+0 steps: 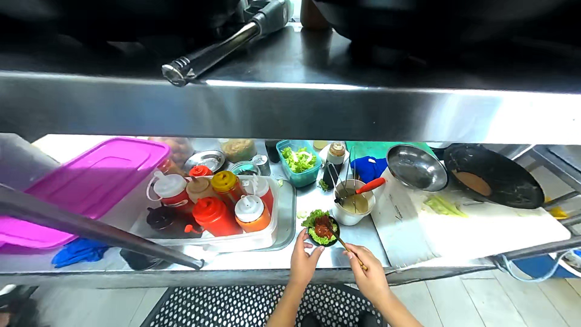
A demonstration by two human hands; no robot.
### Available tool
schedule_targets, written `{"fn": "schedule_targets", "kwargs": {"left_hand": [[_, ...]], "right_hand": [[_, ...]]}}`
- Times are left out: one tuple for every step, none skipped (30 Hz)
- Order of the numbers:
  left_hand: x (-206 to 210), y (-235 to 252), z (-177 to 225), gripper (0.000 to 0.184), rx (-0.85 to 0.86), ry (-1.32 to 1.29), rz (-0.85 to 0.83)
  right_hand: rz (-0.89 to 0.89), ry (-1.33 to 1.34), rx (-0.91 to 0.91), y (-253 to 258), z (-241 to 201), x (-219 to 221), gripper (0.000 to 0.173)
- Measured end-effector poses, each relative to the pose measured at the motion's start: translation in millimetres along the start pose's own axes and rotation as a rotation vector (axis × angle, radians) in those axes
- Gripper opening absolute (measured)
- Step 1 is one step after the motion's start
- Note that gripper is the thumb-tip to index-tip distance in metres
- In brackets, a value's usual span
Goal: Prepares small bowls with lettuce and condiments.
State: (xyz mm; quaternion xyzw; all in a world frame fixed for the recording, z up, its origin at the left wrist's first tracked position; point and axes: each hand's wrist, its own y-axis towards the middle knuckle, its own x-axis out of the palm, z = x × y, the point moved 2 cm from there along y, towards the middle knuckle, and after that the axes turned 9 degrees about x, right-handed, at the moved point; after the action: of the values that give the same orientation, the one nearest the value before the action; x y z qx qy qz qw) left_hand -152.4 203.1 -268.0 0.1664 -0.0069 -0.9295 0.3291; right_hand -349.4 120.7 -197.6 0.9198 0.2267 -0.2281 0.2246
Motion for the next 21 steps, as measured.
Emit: {"fn": "schedule_targets", "kwargs": {"left_hand": [[0, 0, -1, 0.083, 0.003, 0.005, 0.0], [1, 1, -1, 0.081, 0.003, 0.009, -0.001], [1, 1, -2, 0.081, -0.001, 0.013, -0.003], [1, 0, -3, 0.08, -0.005, 0.015, -0.005], [1, 1, -3, 0.08, -0.007, 0.019, -0.007], [1, 1, -2, 0.08, -0.009, 0.021, -0.008], [1, 1, -2, 0.08, -0.014, 0.022, -0.01], [0, 1, -2, 0.08, -0.018, 0.025, -0.01], [0, 1, -2, 0.08, -0.02, 0.029, -0.012], [0, 1, -2, 0.08, -0.021, 0.032, -0.013], [0, 1, -2, 0.08, -0.019, 0.032, -0.013], [0, 1, -2, 0.08, -0.018, 0.032, -0.012], [0, 1, -2, 0.08, -0.016, 0.031, -0.014], [0, 1, -2, 0.08, -0.016, 0.031, -0.017], [0, 1, -2, 0.08, -0.018, 0.03, -0.018], [-1, 1, -2, 0.08, -0.021, 0.024, -0.019], [-1, 1, -2, 0.08, -0.027, 0.02, -0.022], [-1, 1, -2, 0.08, -0.033, 0.018, -0.025], [-2, 1, -2, 0.08, -0.036, 0.02, -0.026], [-2, 1, -2, 0.08, -0.033, 0.025, -0.025], [-2, 1, -3, 0.08, -0.028, 0.028, -0.022]], "right_hand": [[-0.015, 0.005, -0.012, -2, 1, 2, 0.031], [-0.034, 0.01, -0.025, -3, 1, 2, 0.03], [-0.045, 0.013, -0.034, -5, 1, 2, 0.03], [-0.049, 0.016, -0.04, -7, 0, 1, 0.03], [-0.045, 0.021, -0.043, -7, -2, -1, 0.03], [-0.035, 0.026, -0.045, -6, -3, -3, 0.03], [-0.02, 0.029, -0.048, -5, -5, -5, 0.03], [-0.004, 0.026, -0.05, -4, -5, -6, 0.03], [0.007, 0.018, -0.052, -3, -5, -4, 0.03], [0.005, 0.004, -0.054, -2, -4, -1, 0.03], [-0.009, -0.011, -0.057, -2, -3, 3, 0.03], [-0.031, -0.022, -0.06, -2, -2, 7, 0.03], [-0.052, -0.022, -0.064, -3, -3, 10, 0.029], [-0.066, -0.016, -0.075, -4, -5, 12, 0.029], [-0.065, -0.011, -0.085, -5, -7, 12, 0.028], [-0.056, -0.006, -0.095, -5, -9, 10, 0.028], [-0.046, -0.008, -0.108, -6, -10, 8, 0.028], [-0.043, -0.016, -0.122, -6, -10, 6, 0.029], [-0.046, -0.031, -0.133, -7, -8, 6, 0.029], [-0.061, -0.051, -0.137, -9, -5, 7, 0.029], [-0.083, -0.069, -0.135, -12, -1, 8, 0.029]]}}
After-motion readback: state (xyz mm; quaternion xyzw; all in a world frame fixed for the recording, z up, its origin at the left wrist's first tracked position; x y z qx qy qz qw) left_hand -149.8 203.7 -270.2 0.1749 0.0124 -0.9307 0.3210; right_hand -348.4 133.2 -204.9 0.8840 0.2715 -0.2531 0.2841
